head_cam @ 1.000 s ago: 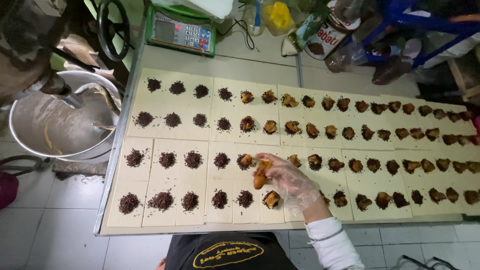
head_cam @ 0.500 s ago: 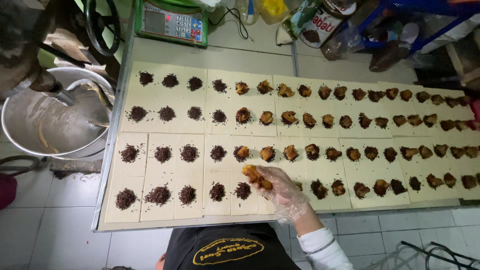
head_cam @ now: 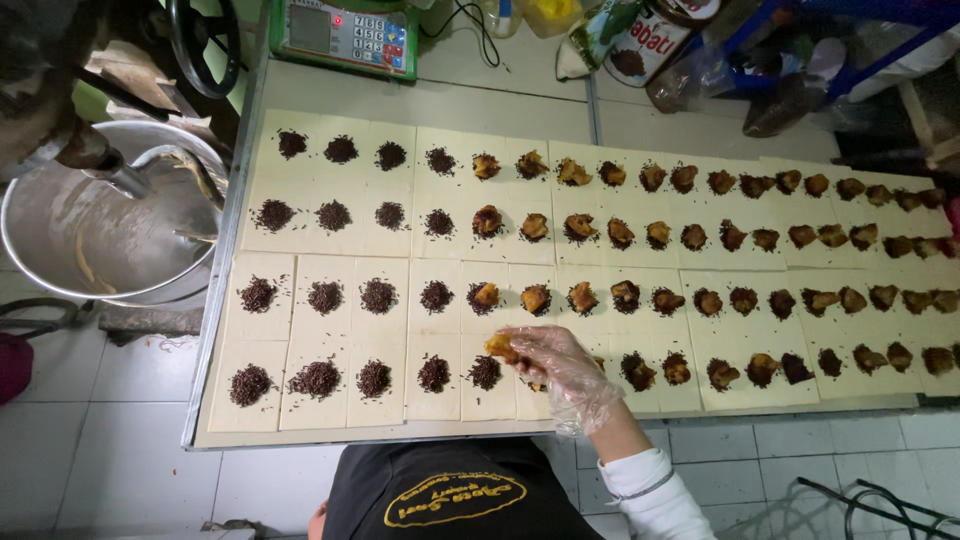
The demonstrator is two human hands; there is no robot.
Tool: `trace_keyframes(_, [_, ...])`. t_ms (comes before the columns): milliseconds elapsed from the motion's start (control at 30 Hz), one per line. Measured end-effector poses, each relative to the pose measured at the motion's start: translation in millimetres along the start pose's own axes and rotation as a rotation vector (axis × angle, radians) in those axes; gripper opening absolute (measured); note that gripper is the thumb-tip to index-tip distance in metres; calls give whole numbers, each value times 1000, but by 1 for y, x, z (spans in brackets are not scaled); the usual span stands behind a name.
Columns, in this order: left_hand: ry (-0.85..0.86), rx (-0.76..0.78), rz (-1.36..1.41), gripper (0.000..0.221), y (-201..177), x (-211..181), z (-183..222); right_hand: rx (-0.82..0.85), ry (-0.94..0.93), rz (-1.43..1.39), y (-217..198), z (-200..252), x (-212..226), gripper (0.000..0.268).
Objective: The person prepares pastries by hand by placing pieces of filling from a tray onto squares of dough that have been topped with chocolate sprinkles.
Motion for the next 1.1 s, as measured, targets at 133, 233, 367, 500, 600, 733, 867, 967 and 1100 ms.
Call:
trace_keyframes(133, [44, 38, 0, 46, 3, 4, -11, -81, 36, 0, 2, 5, 5, 31])
trace_keyframes(233, [89, 66, -124, 48, 6, 1, -12, -77, 19, 132, 12, 15, 13, 31])
trace_keyframes(367, [32, 65, -103, 45, 5, 7, -11, -79, 48, 552, 30, 26, 12, 25])
trace_keyframes(500, [105, 46, -144, 45, 6, 6, -9, -17, 41, 446, 43, 21, 5, 15])
trace_keyframes(600, [153, 32, -160, 46, 2, 9, -9, -71, 53, 442, 39, 13, 0, 14])
trace_keyframes(733, [185, 62, -160, 47, 1, 9, -6, -159, -67, 694, 26, -1, -7, 15])
trace_keyframes(867, [241, 72, -187, 39, 2, 9, -8, -139, -46, 531, 17, -16, -27, 17])
trace_keyframes(967, [248, 78, -212, 40, 2, 9, -10, -113, -38, 607, 20, -8, -23, 33])
trace_keyframes(1100, [137, 97, -340, 51, 5, 12, -12, -195, -41, 768, 17, 3, -16, 26])
Point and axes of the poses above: each hand's wrist, its own z-axis away from the middle knuckle, its own y-axis out of the palm, x = y × z, the point moved 8 cm from there along -z, towards the middle knuckle, and after that the axes turned 9 degrees about -x, right-handed, at the moved point
